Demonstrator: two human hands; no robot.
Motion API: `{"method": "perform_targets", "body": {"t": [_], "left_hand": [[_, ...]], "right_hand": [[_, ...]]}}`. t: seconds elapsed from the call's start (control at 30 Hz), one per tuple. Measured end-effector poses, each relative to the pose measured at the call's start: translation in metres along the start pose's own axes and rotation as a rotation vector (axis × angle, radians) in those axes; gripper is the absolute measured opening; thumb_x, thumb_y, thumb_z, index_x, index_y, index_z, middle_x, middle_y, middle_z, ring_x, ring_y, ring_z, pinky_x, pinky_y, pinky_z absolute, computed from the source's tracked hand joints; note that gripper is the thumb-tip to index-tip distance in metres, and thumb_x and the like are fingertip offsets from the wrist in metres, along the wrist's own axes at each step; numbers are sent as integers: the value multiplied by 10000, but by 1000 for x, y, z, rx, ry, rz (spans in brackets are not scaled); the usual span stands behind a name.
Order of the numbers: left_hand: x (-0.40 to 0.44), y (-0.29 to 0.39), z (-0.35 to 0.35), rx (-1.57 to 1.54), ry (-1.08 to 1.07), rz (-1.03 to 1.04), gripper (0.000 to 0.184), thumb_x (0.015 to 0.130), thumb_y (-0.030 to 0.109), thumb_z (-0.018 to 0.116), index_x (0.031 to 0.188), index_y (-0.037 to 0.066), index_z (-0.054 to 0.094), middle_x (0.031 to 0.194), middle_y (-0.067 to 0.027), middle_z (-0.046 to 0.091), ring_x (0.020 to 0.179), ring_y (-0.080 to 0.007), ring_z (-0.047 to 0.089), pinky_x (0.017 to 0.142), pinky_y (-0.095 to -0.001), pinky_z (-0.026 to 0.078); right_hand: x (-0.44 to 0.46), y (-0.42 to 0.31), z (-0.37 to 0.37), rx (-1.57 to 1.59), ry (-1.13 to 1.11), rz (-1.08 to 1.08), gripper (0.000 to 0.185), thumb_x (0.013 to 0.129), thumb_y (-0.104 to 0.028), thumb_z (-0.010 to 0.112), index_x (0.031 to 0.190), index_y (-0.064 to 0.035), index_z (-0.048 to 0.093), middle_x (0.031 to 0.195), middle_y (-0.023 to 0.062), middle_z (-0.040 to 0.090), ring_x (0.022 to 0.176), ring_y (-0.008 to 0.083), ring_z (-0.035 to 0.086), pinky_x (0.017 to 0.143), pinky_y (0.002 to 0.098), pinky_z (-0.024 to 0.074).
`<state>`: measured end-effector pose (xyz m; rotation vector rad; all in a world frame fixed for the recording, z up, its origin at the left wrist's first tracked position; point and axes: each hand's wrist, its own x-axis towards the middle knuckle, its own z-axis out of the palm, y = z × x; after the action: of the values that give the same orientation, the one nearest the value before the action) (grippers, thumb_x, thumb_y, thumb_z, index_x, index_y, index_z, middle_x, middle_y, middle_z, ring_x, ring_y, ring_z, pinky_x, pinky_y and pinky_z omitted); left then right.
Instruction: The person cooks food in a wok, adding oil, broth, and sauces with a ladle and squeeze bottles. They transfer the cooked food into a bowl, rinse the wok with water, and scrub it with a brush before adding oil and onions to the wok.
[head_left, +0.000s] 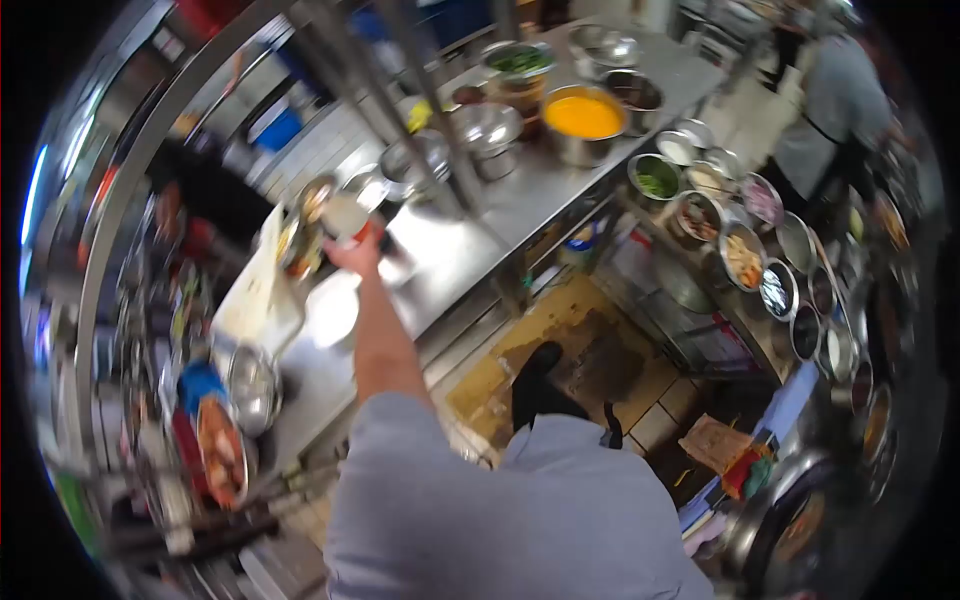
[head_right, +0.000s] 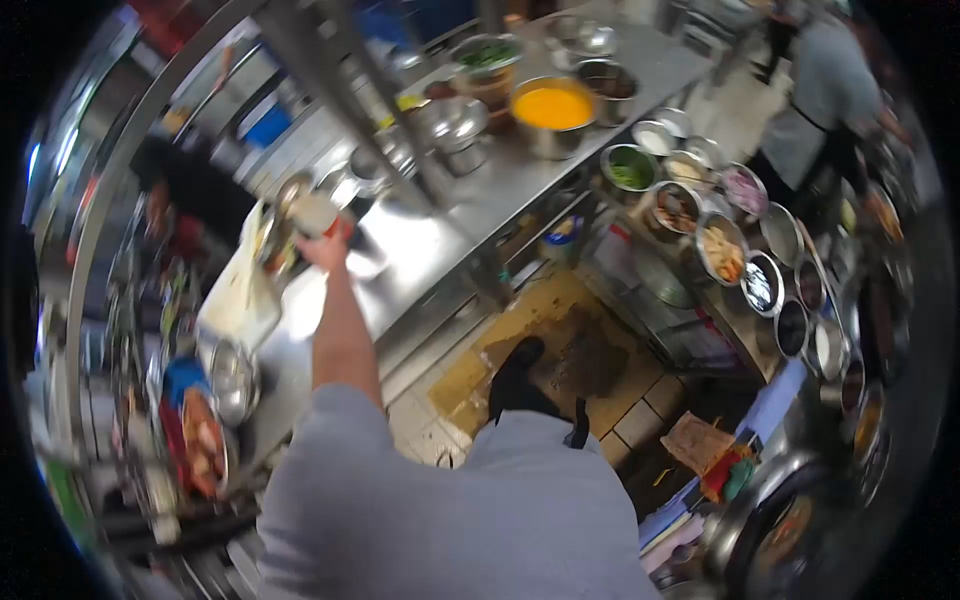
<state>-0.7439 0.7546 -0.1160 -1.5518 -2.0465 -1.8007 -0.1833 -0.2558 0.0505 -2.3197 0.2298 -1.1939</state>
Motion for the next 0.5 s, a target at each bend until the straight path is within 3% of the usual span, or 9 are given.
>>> {"method": "perform_targets", "body": {"t": [0.03,0.1,0.13,0.17,0.2,0.23,0.3,0.37,0.5], "left_hand": [[12,-4,11,50,-79,-79,968,518,332,859,1252,-30,343,1180,-209,484,1063,-327,515,938,-409,411],[12,-3,20,-191,-123,-176,947,535,346,856,1261,-12,364,1199,-191,488,1110,-326,492,951,-411,400],[14,-16,24,-137,-162,-195,900,585,298,846,1272,-11,352,1192,-167,507,1075,-290,519,931,-394,420],[13,23,6,-466,-387,-161,767,646,225,820,1225,-23,383,1156,-150,534,1022,-247,545,900,-360,440],[5,25,7,-490,-275,-282,622,695,149,785,1160,-39,418,1116,-146,551,988,-215,555,866,-336,455],[-2,42,-6,-482,-306,-328,607,697,135,782,1142,-48,413,1112,-157,546,999,-221,549,858,-335,458],[-21,54,-19,-624,-343,-239,625,713,106,759,1189,-47,384,1143,-163,524,995,-212,543,886,-340,445],[-43,88,-48,-685,-539,-171,622,726,70,725,1235,-8,377,1168,-138,515,995,-200,543,888,-336,440],[-88,116,-53,-492,-741,-343,568,722,113,736,1188,16,425,1081,-100,554,945,-191,554,851,-324,447]], "right_hand": [[15,30,-1,-57,-13,-108,309,847,-241,606,1045,-7,639,956,111,658,755,158,625,683,262,501],[28,111,-1,-114,-41,-365,314,843,-241,614,1041,0,644,973,119,665,770,162,639,693,264,505],[15,65,-12,-106,-104,-193,249,770,-15,648,990,96,618,945,184,652,859,234,632,796,321,500],[13,69,-15,-62,-148,-141,249,780,15,615,1022,73,612,966,159,646,871,227,617,780,313,504],[24,93,-9,95,-152,148,272,795,53,566,1067,64,584,967,134,626,859,194,589,774,294,496],[29,146,-6,501,-126,260,99,847,14,495,909,17,572,837,90,576,760,173,546,697,288,470],[9,43,-31,1233,-10,878,176,902,-74,443,727,-63,454,694,53,475,644,166,483,617,286,407],[-16,11,-48,1277,-4,917,222,919,-109,425,699,-89,396,668,45,437,617,163,457,592,287,384],[-56,-51,-76,1300,-45,936,265,945,-157,415,693,-102,356,612,-6,356,556,116,400,540,278,359]]}}
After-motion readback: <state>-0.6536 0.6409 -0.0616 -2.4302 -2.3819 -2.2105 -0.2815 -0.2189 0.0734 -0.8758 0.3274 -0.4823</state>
